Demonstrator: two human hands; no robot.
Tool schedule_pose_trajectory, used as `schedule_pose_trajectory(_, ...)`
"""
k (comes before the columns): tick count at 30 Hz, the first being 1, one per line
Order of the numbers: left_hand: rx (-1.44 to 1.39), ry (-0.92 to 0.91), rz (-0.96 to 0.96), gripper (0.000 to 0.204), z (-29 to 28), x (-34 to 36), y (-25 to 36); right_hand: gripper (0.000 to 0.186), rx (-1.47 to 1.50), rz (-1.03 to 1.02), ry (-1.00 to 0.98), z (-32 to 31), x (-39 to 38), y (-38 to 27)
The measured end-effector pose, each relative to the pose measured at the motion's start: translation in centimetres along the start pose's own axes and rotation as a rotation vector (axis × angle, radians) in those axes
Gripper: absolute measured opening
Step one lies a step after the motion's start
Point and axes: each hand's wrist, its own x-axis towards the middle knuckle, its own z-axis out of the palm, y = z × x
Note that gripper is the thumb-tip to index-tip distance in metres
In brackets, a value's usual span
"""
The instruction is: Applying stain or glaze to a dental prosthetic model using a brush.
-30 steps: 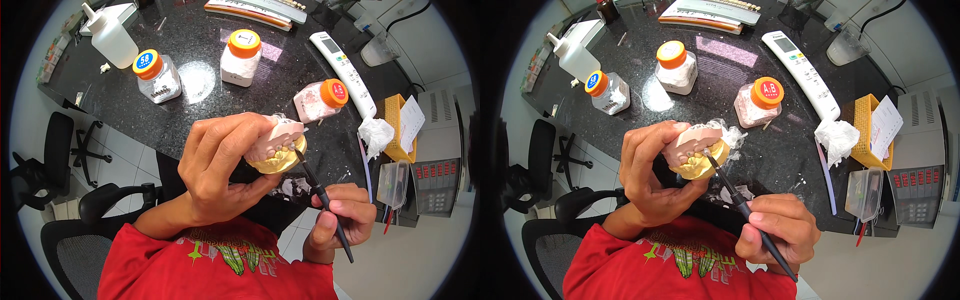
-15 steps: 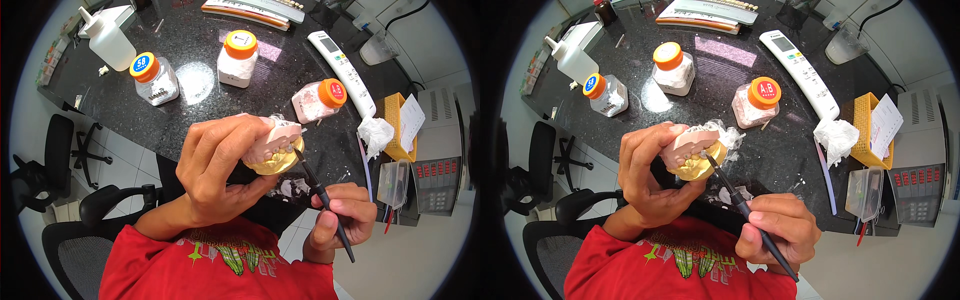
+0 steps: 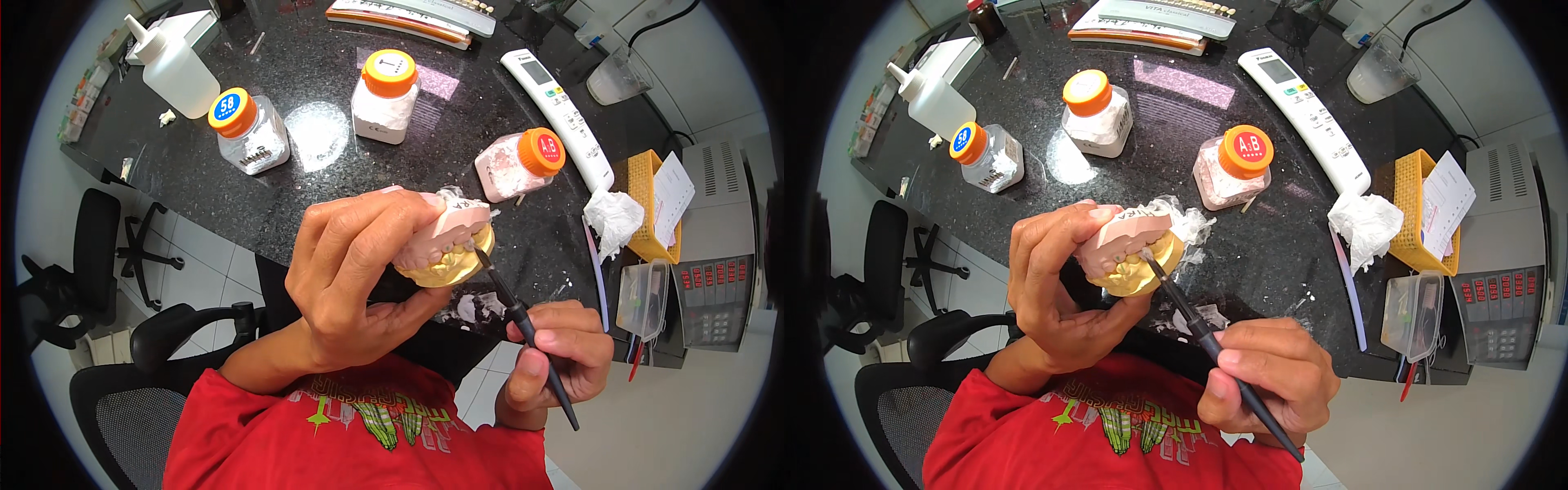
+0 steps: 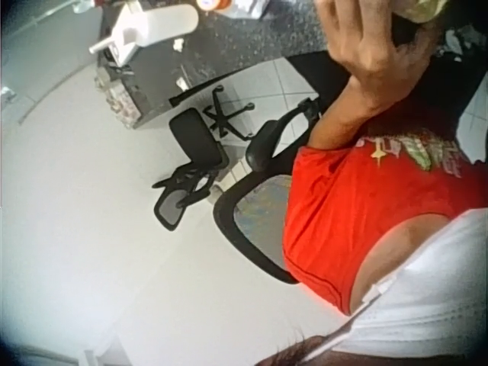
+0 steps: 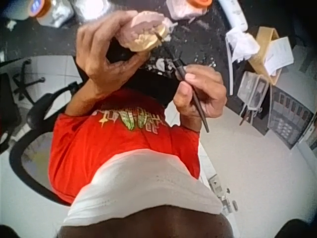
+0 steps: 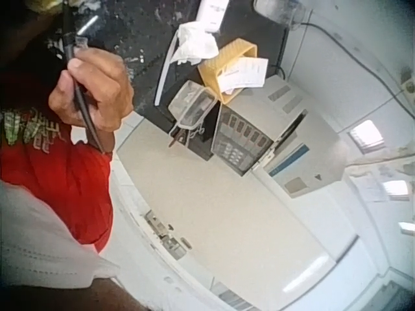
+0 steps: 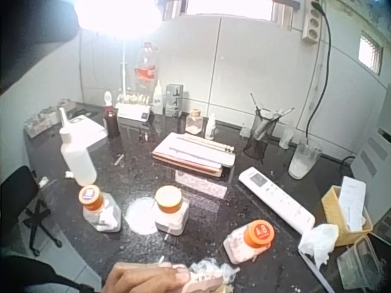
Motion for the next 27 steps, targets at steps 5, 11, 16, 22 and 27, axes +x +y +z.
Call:
schedule_pose_trajectory(5, 0.013, -0.003, -0.001, 0.053, -0.04, -0.05, 0.01, 0.020, 0.012, 0.013, -0.005, 0.02, 0.00, -0.08)
schedule_pose_trajectory(11, 0.003, -0.015, -0.004, 0.055, -0.18, 0.05, 0.10, 0.020, -0.029, 0.003, -0.043, 0.03, 0.11, -0.20)
schedule_pose_trajectory(16, 0.020, -0.083, 0.050, 0.058, -0.43, -0.21, -0.27, 0.020, -0.039, 0.011, -0.048, 0.07, 0.12, -0.30)
schedule_pose_trajectory(22, 0.017, -0.061, 0.023, 0.057, -0.45, -0.15, -0.16, 0.020, -0.038, 0.010, -0.051, 0.06, 0.15, -0.26)
schedule_pose_trajectory(27, 0.021, -0.088, 0.048, 0.059, -0.40, -0.28, -0.24, 0.020, -0.009, 0.005, -0.031, -0.06, 0.15, -0.29)
